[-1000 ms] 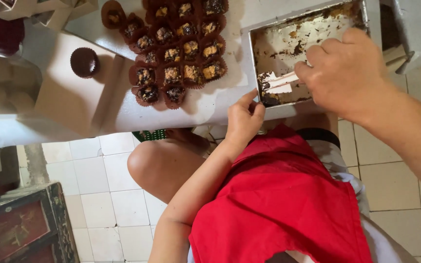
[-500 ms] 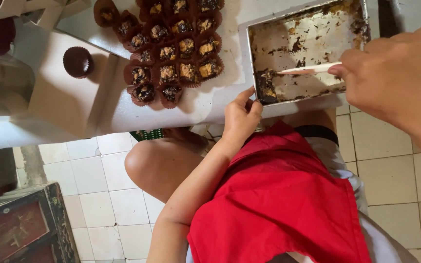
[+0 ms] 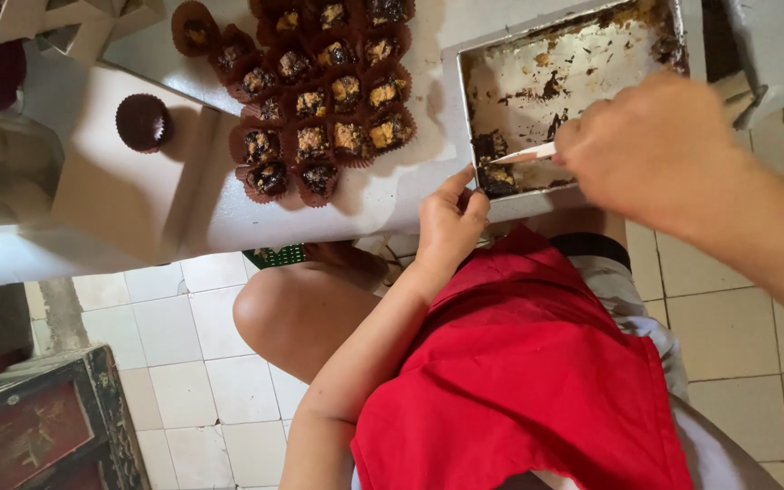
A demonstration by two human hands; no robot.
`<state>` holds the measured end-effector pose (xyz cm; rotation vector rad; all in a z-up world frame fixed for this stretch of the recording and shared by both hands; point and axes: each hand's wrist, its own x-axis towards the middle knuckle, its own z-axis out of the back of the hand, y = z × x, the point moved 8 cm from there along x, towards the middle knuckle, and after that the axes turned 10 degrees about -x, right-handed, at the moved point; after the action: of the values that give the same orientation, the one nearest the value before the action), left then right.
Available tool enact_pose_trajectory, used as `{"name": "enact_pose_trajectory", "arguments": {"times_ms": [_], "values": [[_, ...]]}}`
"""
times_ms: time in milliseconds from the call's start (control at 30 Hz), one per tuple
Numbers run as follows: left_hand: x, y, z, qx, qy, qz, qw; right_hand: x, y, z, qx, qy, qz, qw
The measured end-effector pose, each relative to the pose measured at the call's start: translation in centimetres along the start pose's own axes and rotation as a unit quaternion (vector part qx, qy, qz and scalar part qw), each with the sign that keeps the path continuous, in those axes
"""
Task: Scraping brownie remains from a baking pan and filling paper cupcake liners using a spatula.
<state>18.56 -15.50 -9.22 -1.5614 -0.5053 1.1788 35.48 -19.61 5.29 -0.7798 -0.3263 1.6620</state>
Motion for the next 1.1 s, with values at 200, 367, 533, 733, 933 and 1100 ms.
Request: {"name": "enact_pose_trajectory", "arguments": {"times_ms": [200,367,533,733,933,1100], "values": [[0.1,1.1,-0.1,-0.018,-0.004,0.010,1.000,-2.0,5.6,3.2,-0.092,-0.171,-0.006,0.981],[0.0,1.9,-0.3,-0.091,-0.019,-0.070,0.993,-5.1,9.5,5.0,-0.155,-0.291,-0.105,0.938],[0.6,2.3,0.1,-0.070,-0.023,-0.089,0.993,-5.9,10.6,5.8,-0.184,-0.278,-0.152,0.931],[0.9,2.3,0.3,-0.060,-0.028,-0.085,0.994,-5.8,7.6,3.7,-0.086,-0.254,-0.195,0.943],[-0.4,0.0,0.1,-0.007,-0.013,0.023,1.000,-7.8,-1.0,-1.7,0.200,0.117,-0.206,0.951],[-0.4,-0.1,-0.1,-0.021,-0.005,0.033,0.999,-9.9,-2.7,-8.9,0.257,0.176,-0.274,0.910]]}}
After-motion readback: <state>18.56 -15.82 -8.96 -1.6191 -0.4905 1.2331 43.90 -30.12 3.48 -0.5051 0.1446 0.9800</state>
